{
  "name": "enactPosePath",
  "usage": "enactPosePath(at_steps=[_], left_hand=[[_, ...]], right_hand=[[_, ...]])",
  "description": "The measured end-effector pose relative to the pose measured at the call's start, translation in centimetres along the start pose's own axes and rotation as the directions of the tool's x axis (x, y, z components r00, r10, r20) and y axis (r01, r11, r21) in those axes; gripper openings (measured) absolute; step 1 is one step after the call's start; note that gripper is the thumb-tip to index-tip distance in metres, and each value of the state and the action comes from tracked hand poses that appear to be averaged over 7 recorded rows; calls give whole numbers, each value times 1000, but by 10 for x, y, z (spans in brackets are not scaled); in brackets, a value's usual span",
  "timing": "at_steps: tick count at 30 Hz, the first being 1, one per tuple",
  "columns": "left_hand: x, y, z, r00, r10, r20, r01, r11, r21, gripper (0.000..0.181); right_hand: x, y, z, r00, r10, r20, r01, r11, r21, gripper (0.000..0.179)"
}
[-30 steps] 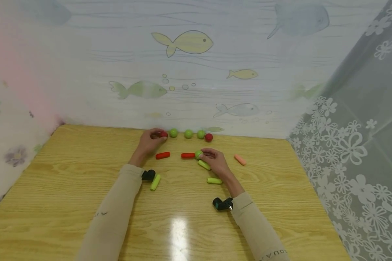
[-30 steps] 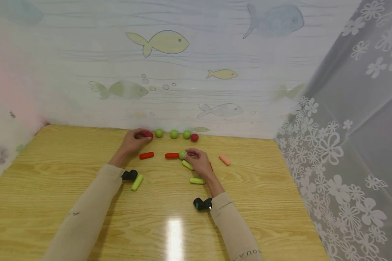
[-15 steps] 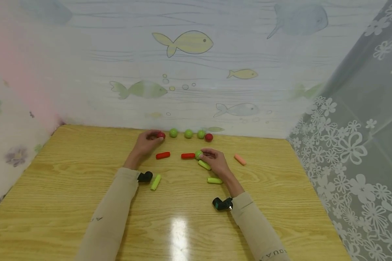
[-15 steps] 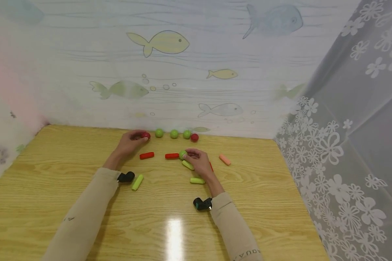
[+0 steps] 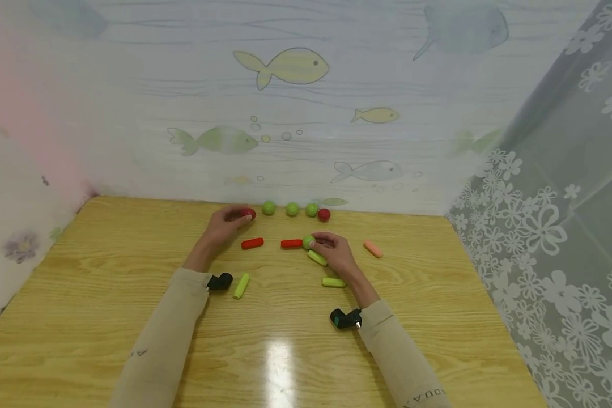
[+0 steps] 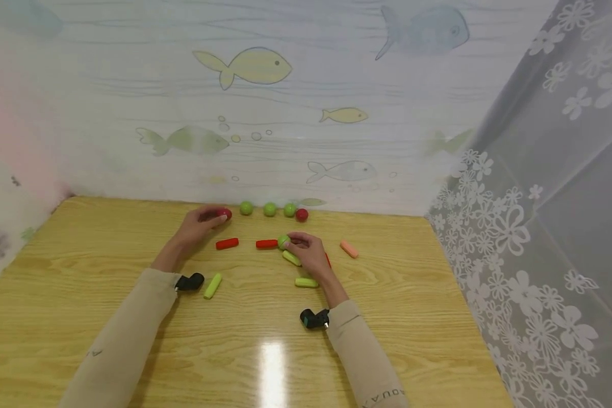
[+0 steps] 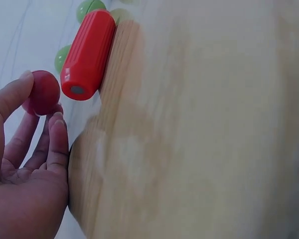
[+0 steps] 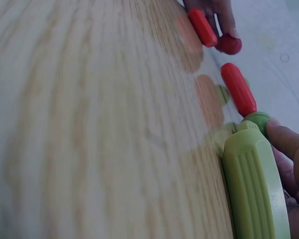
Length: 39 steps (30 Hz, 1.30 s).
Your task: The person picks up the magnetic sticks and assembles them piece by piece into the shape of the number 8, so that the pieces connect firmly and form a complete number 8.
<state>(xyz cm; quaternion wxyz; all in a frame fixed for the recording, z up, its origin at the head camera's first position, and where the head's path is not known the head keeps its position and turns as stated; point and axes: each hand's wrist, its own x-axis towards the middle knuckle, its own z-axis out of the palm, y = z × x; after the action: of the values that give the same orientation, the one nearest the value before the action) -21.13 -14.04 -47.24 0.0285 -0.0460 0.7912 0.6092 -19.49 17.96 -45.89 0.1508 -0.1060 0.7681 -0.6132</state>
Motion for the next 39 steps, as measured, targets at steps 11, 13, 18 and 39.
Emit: enactPosePath(at_steps=[11, 13, 18, 39], left_hand=[[-19, 7, -3, 999, 31, 35, -32, 999, 18, 50], [-23, 10, -3, 999, 37, 39, -38, 999, 20, 51], [-33, 19, -2, 994, 64, 94, -58, 996, -60, 47], [-53, 14, 23, 914, 90, 395, -130, 989, 75, 40]], right_hand=[[-9, -8, -1, 1000, 2, 4, -2, 1000, 18, 36], [-10, -8, -1, 1000, 1, 8, -1, 1000, 19, 37], [-8, -2, -2, 1000, -9, 10, 9, 1000, 16, 38], [8, 29, -2, 1000, -7, -15, 8, 999, 33, 37]])
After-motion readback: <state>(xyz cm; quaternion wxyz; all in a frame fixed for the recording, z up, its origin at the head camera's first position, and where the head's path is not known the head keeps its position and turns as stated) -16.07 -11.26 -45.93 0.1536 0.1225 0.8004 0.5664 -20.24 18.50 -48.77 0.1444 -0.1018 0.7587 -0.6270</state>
